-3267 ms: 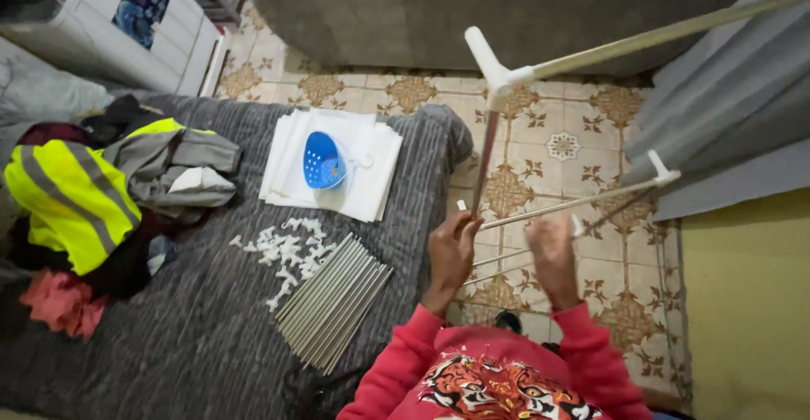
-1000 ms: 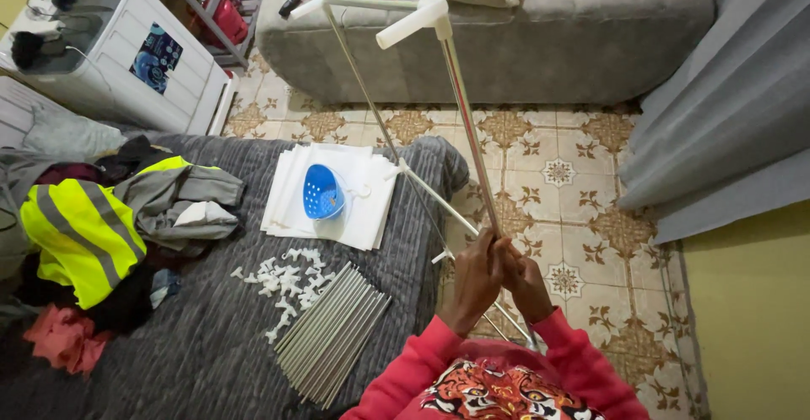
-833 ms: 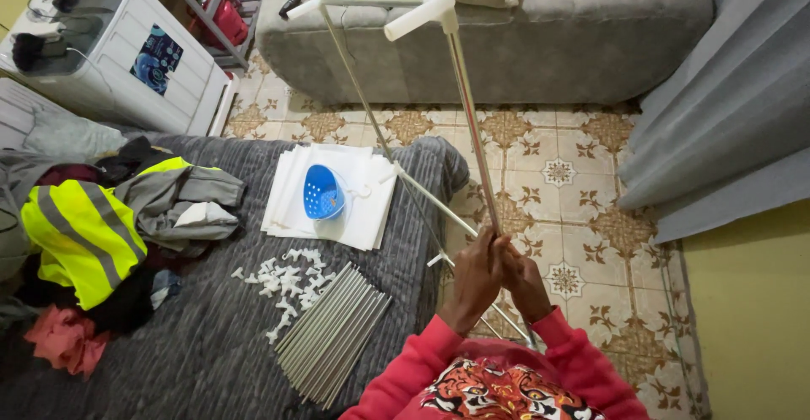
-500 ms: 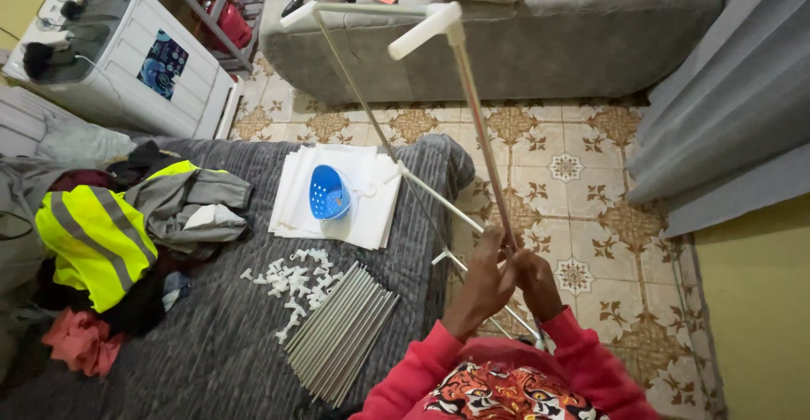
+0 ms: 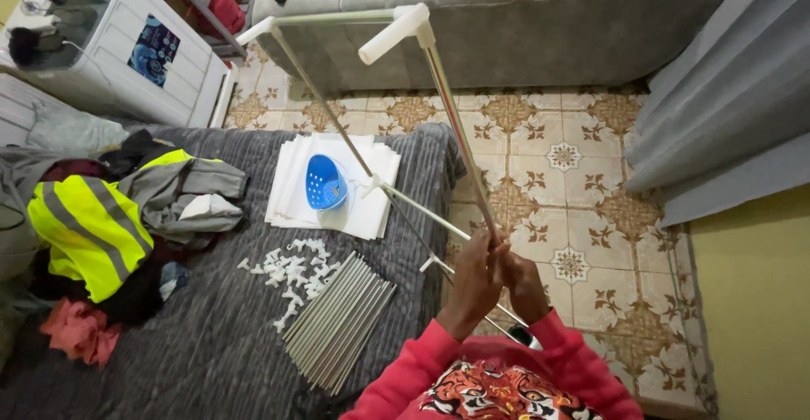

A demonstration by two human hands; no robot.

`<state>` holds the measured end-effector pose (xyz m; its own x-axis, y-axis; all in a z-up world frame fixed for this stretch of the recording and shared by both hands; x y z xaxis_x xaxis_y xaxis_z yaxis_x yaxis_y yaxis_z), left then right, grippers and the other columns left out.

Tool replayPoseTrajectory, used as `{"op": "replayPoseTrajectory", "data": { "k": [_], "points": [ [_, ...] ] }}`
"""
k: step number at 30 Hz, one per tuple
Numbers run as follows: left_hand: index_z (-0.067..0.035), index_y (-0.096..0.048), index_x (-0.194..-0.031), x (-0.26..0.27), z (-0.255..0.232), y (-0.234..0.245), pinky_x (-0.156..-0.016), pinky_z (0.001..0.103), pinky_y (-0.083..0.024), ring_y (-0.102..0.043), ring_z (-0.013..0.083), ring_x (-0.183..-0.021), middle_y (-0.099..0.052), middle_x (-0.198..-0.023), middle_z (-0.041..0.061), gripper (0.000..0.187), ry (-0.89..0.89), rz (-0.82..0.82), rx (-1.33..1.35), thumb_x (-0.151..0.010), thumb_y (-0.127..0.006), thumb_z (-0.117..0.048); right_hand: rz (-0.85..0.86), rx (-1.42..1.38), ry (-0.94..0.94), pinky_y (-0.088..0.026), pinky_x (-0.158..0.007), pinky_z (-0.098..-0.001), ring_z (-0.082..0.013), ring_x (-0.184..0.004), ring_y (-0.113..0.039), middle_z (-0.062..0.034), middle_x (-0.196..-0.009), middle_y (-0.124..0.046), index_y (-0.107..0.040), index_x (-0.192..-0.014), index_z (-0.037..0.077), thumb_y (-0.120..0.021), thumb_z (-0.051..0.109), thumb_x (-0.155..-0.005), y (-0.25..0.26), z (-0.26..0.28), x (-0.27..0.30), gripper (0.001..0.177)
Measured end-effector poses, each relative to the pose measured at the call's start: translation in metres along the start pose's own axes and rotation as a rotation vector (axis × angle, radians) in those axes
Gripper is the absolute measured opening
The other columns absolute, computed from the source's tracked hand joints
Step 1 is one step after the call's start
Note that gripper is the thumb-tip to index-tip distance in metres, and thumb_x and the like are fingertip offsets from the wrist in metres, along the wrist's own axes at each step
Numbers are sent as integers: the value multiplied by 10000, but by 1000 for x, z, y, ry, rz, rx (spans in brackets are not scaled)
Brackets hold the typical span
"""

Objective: Assembling a small storage rack using metal rods and plastic connectors.

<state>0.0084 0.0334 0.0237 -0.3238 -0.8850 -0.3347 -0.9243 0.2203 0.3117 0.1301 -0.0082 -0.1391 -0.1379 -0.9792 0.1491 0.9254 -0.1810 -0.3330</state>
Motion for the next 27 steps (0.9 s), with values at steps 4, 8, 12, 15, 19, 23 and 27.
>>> {"op": "replayPoseTrajectory", "data": {
  "k": [4, 8, 12, 15, 19, 23, 27],
  "points": [
    [-26, -595, -1087, 4, 1, 6, -704, 471, -509, -654, 402, -829, -649, -922, 197, 122, -18, -44, -30, -1029, -604, -133, 15, -114, 1, -527, -875, -270, -101, -990, -644, -12, -1073, -683, -647, -1201, -3, -376, 412, -1075, -6, 0, 3, 512],
    [-25, -584, -1114, 4, -1, 10, -696, 470, -522, -672, 390, -811, -658, -925, 192, 146, -8, -44, -53, -1048, -560, -153, 64, 94, 110, -516, -806, -285, -109, -951, -612, -31, -1067, -688, -645, -1250, -30, -411, 359, -1084, -7, -1, 3, 483],
    [-20, -575, -1082, 1, 19, 15, -652, 444, -534, -689, 349, -753, -661, -885, 176, 194, 122, -59, -19, -1081, -518, -206, 75, 138, 16, -409, -578, -297, -124, -659, -475, -41, -814, -654, -743, -1204, -61, -460, 399, -1110, 0, -29, 6, 548],
    [-9, -574, -1082, -4, 15, 17, -654, 428, -554, -710, 325, -767, -675, -877, 171, 207, 106, -128, 55, -1075, -516, -209, 156, 498, 257, -425, -577, -273, -63, -663, -483, 19, -715, -586, -703, -1142, -32, -446, 443, -1097, -8, -18, 13, 542],
    [-2, -588, -1078, 4, 11, 20, -646, 410, -554, -715, 294, -765, -685, -864, 166, 205, 149, -107, 96, -1053, -541, -200, 133, 451, 242, -372, -613, -279, -60, -748, -418, 11, -738, -511, -624, -954, -24, -496, 464, -1150, -8, 12, 8, 541],
    [11, -610, -1059, 10, 16, 22, -703, 375, -543, -703, 256, -794, -698, -882, 155, 192, 163, -117, 137, -1063, -556, -173, -22, 215, 22, -356, -557, -267, -69, -615, -436, 3, -795, -655, -739, -1147, 17, -406, 522, -1045, 8, 34, 6, 614],
    [11, -612, -1080, 12, 16, 33, -743, 336, -558, -716, 221, -810, -729, -881, 131, 176, 192, -137, 210, -1075, -540, -150, -57, 413, 5, -448, -699, -287, -111, -703, -527, -89, -775, -686, -772, -1064, -14, -407, 492, -1073, 8, 54, 8, 624]
  ]
}}
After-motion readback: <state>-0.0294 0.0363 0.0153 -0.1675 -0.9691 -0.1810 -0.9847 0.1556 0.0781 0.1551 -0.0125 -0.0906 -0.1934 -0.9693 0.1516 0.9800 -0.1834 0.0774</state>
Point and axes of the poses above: each hand's wrist, its own x-axis away from the middle knuckle, its own y-axis out of the back of the hand, z = x × y, the point moved 3 cm from there along -x, towards the middle knuckle
